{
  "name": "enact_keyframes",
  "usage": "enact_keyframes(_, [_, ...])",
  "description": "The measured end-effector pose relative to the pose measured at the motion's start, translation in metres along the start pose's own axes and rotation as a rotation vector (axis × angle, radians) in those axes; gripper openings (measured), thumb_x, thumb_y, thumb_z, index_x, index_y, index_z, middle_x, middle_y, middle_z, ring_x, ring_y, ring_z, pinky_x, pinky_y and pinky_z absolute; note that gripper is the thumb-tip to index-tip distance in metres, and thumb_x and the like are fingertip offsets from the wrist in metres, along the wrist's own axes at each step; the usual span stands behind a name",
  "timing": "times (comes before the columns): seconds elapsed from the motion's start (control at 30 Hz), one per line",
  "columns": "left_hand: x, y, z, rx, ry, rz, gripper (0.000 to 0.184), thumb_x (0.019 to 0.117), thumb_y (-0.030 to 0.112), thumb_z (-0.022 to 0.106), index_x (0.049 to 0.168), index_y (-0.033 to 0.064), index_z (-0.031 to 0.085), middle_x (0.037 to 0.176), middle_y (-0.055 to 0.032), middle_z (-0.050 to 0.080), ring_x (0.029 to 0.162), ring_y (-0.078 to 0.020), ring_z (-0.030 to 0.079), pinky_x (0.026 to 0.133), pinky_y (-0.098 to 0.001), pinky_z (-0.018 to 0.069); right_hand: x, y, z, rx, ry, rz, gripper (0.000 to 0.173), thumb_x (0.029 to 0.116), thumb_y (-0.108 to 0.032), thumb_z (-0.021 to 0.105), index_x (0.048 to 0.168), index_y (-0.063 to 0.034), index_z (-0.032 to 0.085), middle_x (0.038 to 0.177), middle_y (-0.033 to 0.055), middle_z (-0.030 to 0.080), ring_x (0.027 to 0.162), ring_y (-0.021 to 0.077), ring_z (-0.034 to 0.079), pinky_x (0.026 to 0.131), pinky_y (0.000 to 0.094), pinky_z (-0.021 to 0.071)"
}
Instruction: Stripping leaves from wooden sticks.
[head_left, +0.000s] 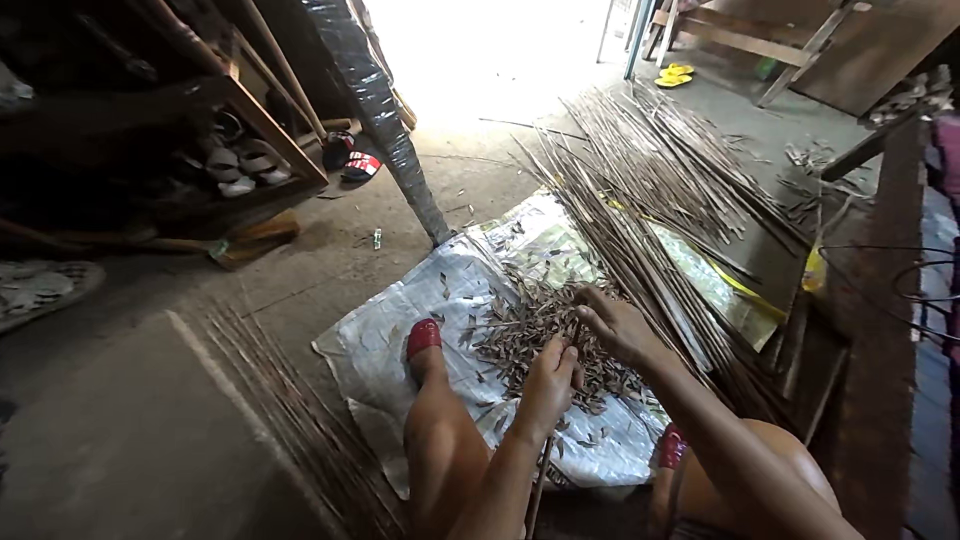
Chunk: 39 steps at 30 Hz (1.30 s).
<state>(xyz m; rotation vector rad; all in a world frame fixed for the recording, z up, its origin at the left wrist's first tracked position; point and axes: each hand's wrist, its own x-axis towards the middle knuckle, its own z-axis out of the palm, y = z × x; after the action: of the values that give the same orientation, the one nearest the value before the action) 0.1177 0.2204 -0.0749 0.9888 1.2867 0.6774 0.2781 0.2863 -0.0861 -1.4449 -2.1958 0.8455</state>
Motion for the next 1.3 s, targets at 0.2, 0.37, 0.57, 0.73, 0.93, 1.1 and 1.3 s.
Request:
enact_keyframes(0.2, [-0.001,0.000,0.003,0.046,-0.002,0.000,0.024,0.1123,0.016,0.035,0.114,0.0019,0.054,0.069,0.0034,0.048,0.047,-0.0025,0.037,0.043,-0.0181,0.0312,0.003,-0.006,0.012,-0.198,0.048,0.105,0.059,0.1075,-0.049,0.030,0.113,-0.0021,0.065,0.083,0.0195,0.068,0.083,0.0416,0.070,0.070,0.0592,0.0511])
enact_keyframes(0.37, [0.001,-0.001,0.009,0.078,0.039,-0.002,0.022,0.1119,0.014,0.036,0.115,0.0010,0.054,0.069,0.0031,0.048,0.048,-0.0034,0.037,0.044,-0.0191,0.0315,0.010,-0.014,0.017,-0.076,-0.014,0.240,0.057,0.1091,-0.048,0.028,0.108,-0.0049,0.064,0.080,0.0156,0.065,0.082,0.0364,0.067,0.072,0.0564,0.0489])
enact_keyframes(0.57, [0.002,-0.002,0.009,0.126,0.059,-0.001,0.023,0.1119,0.015,0.036,0.115,0.0005,0.054,0.070,0.0016,0.049,0.048,-0.0046,0.038,0.045,-0.0206,0.0330,0.015,-0.012,0.021,0.093,-0.004,0.305,0.053,0.1092,-0.049,0.032,0.102,-0.0075,0.064,0.076,0.0097,0.059,0.076,0.0285,0.061,0.072,0.0522,0.0461])
enact_keyframes(0.73, [-0.009,-0.006,0.013,0.185,-0.011,0.012,0.027,0.1115,0.014,0.036,0.117,-0.0009,0.057,0.070,0.0027,0.049,0.052,-0.0046,0.041,0.049,-0.0211,0.0352,0.022,0.025,0.009,0.220,0.045,0.476,0.052,0.1102,-0.047,0.035,0.121,-0.0030,0.062,0.099,0.0207,0.066,0.095,0.0370,0.063,0.086,0.0610,0.0453])
enact_keyframes(0.93, [-0.002,0.000,-0.005,0.099,0.094,-0.008,0.025,0.1122,0.015,0.035,0.118,0.0003,0.054,0.071,0.0018,0.050,0.049,-0.0042,0.040,0.044,-0.0195,0.0330,0.010,0.020,0.017,0.487,0.025,0.121,0.050,0.1078,-0.041,0.036,0.137,-0.0045,0.054,0.080,-0.0004,0.053,0.064,0.0067,0.046,0.063,0.0278,0.0439])
enact_keyframes(1.1, [-0.002,-0.003,-0.003,0.069,0.102,0.003,0.026,0.1121,0.017,0.037,0.125,0.0022,0.053,0.070,0.0017,0.049,0.049,-0.0048,0.041,0.045,-0.0206,0.0342,-0.002,-0.001,0.015,0.027,0.014,-0.154,0.067,0.1049,-0.054,0.031,0.137,-0.0033,0.061,0.079,0.0155,0.068,0.069,0.0358,0.066,0.065,0.0591,0.0505])
enact_keyframes(1.3, [0.000,-0.006,0.001,0.087,0.112,0.012,0.022,0.1119,0.016,0.037,0.116,0.0023,0.054,0.069,0.0022,0.049,0.049,-0.0052,0.040,0.045,-0.0216,0.0344,-0.001,-0.007,0.023,-0.134,-0.016,-0.052,0.063,0.1049,-0.055,0.033,0.114,-0.0024,0.067,0.079,0.0172,0.068,0.076,0.0392,0.069,0.065,0.0590,0.0508])
